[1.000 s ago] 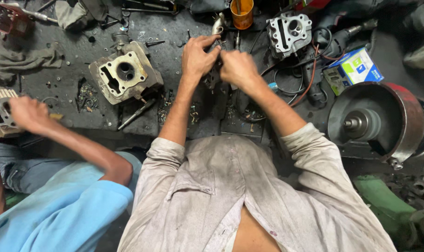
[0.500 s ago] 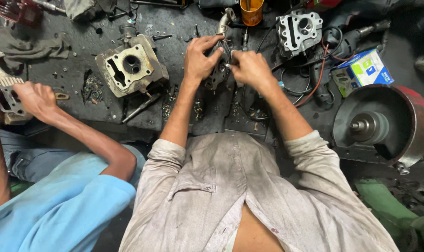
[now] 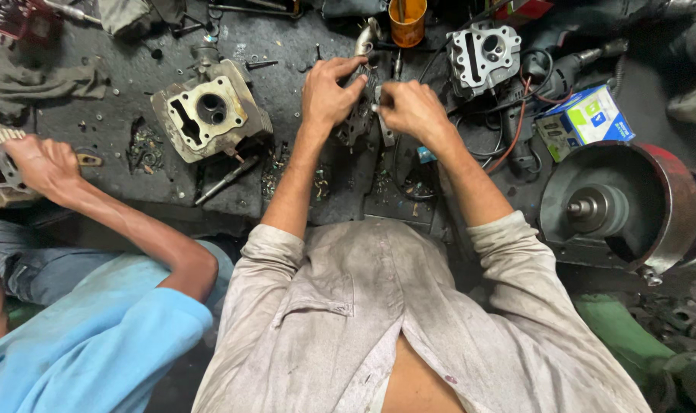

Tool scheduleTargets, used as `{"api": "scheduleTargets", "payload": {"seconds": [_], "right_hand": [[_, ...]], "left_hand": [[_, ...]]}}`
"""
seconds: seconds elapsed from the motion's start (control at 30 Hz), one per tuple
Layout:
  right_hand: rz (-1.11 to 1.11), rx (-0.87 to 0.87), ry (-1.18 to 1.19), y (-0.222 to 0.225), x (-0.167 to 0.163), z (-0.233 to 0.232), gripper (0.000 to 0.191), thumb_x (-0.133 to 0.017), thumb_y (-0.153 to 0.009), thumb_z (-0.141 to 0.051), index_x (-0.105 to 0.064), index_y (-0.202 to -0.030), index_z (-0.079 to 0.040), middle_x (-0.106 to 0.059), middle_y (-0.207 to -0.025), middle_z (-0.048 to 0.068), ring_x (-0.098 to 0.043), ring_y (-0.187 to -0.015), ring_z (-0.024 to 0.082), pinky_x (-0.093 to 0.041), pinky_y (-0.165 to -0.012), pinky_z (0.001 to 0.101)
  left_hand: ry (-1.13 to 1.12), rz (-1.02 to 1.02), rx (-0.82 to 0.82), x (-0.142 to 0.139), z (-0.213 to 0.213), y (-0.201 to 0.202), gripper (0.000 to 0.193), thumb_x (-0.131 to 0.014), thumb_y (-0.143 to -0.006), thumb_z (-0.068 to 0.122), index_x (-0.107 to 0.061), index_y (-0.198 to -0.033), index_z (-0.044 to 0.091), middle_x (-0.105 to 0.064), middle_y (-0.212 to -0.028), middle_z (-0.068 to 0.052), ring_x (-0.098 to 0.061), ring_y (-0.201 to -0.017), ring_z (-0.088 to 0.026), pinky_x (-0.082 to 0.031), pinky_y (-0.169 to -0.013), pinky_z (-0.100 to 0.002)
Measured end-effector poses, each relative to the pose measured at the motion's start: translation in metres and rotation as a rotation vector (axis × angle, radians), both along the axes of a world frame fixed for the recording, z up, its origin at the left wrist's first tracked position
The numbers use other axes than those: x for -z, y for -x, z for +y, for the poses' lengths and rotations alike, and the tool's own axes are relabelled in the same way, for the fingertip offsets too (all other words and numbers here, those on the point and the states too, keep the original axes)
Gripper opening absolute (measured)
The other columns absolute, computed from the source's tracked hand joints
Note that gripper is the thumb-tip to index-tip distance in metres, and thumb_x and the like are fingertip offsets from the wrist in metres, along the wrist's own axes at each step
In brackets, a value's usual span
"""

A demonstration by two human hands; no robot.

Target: The person assembles and adjusts small engine cylinder components on a workbench, using a file and a bench grinder to modify a metal piece. They repeatedly fit and remove parts, then use the grinder to smooth edges before returning to the assembly.

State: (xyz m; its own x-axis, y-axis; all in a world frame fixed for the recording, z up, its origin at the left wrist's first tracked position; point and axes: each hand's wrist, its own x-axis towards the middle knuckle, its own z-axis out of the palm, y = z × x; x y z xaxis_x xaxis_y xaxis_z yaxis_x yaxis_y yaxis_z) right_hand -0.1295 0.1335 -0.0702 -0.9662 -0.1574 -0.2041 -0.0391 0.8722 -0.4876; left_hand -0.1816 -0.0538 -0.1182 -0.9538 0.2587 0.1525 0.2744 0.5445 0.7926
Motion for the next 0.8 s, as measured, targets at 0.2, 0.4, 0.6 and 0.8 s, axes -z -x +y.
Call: {"api": "scheduleTargets", "payload": {"seconds": [0.2,0.4,0.6,0.8], "right_hand": [[-0.069,0.037,0.077,0.0,0.016,0.005,0.024,-0.074,-0.086,-0.024,-0.072,-0.098,-0.004,-0.075,-0.092,0.019,-0.073,-0.088,0.04,-0.057,-0.082,0.0477],[-0.14,0.105,0.132,-0.004,0.018,0.002,0.027,-0.072,-0.087,-0.027,-0.069,-0.098,-0.003,-0.074,-0.091,0.021,-0.072,-0.091,0.042,-0.056,-0.081,0.0496],[-0.168,0.018,0.001,-0.003,0.024,-0.003,0.029,-0.072,-0.087,-0.029,-0.069,-0.095,-0.002,-0.072,-0.093,0.025,-0.068,-0.094,0.047,-0.054,-0.084,0.0527],[-0.355,-0.295,0.464,-0.005,0.036,0.017,0.021,-0.077,-0.089,-0.02,-0.07,-0.089,0.0,-0.077,-0.082,0.015,-0.07,-0.076,0.026,-0.054,-0.069,0.0408]], "left_hand": [[-0.002,0.013,0.002,0.002,0.0,0.001,0.033,-0.075,-0.088,0.033,-0.078,-0.12,0.025,-0.075,-0.117,-0.003,-0.064,-0.112,-0.026,-0.048,-0.101,-0.042],[-0.018,0.025,0.013,0.0,-0.002,-0.001,0.033,-0.075,-0.088,0.032,-0.077,-0.12,0.024,-0.075,-0.117,-0.004,-0.064,-0.109,-0.027,-0.048,-0.099,-0.042],[-0.039,0.073,0.016,-0.002,-0.003,-0.004,0.033,-0.075,-0.089,0.031,-0.077,-0.12,0.022,-0.075,-0.118,-0.005,-0.064,-0.109,-0.029,-0.048,-0.099,-0.042],[-0.085,0.102,0.022,0.002,-0.006,-0.006,0.033,-0.076,-0.088,0.028,-0.077,-0.12,0.021,-0.075,-0.119,-0.005,-0.065,-0.111,-0.028,-0.048,-0.101,-0.041]]}}
